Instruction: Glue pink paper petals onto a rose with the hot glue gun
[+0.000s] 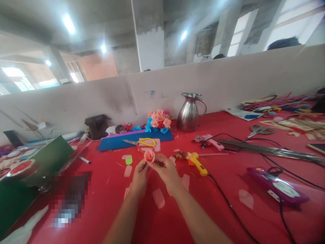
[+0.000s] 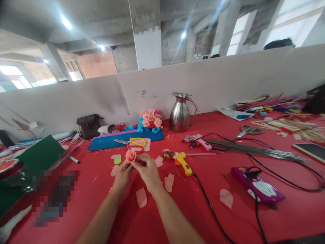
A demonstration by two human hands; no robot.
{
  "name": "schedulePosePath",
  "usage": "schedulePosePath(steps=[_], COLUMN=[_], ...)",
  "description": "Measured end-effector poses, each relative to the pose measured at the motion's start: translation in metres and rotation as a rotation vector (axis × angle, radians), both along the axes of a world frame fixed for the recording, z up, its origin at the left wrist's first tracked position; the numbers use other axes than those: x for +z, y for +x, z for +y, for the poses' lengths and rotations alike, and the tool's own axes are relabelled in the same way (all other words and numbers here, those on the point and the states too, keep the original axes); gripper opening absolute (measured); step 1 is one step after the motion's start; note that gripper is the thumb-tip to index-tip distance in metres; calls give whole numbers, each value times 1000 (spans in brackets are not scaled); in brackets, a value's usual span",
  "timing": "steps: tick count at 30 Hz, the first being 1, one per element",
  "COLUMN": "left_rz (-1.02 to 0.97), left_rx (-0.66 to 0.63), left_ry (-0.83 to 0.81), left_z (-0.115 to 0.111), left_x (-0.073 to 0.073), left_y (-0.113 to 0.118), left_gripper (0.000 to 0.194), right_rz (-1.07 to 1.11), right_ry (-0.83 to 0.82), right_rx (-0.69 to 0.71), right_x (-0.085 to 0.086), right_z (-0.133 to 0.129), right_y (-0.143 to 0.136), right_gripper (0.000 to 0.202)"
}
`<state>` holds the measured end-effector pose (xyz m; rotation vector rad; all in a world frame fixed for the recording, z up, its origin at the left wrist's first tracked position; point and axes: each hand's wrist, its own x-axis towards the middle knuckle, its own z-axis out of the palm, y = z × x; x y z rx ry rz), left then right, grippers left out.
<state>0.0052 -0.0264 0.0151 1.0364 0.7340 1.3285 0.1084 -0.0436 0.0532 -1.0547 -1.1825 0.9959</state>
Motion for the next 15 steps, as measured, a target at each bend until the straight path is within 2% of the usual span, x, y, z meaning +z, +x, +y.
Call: schedulePosePath(steps=[5,7,15], left_rz=[-69,-85,-40], left_rx=[-16,7,-5], left_ry=[-75,-83,-68], left_z=[-1,-1,-3], left_x=[7,11,14], left_y=[0,1,0], left_gripper=[27,25,23], right_rz=[99,128,-31], right_ry=[-71,-86,-17], right_rx=[-12,-4,-46], right_x=[5,6,3], right_z=[-3,-4,1], right_y=[-1,-1,3], right_gripper=[29,28,20])
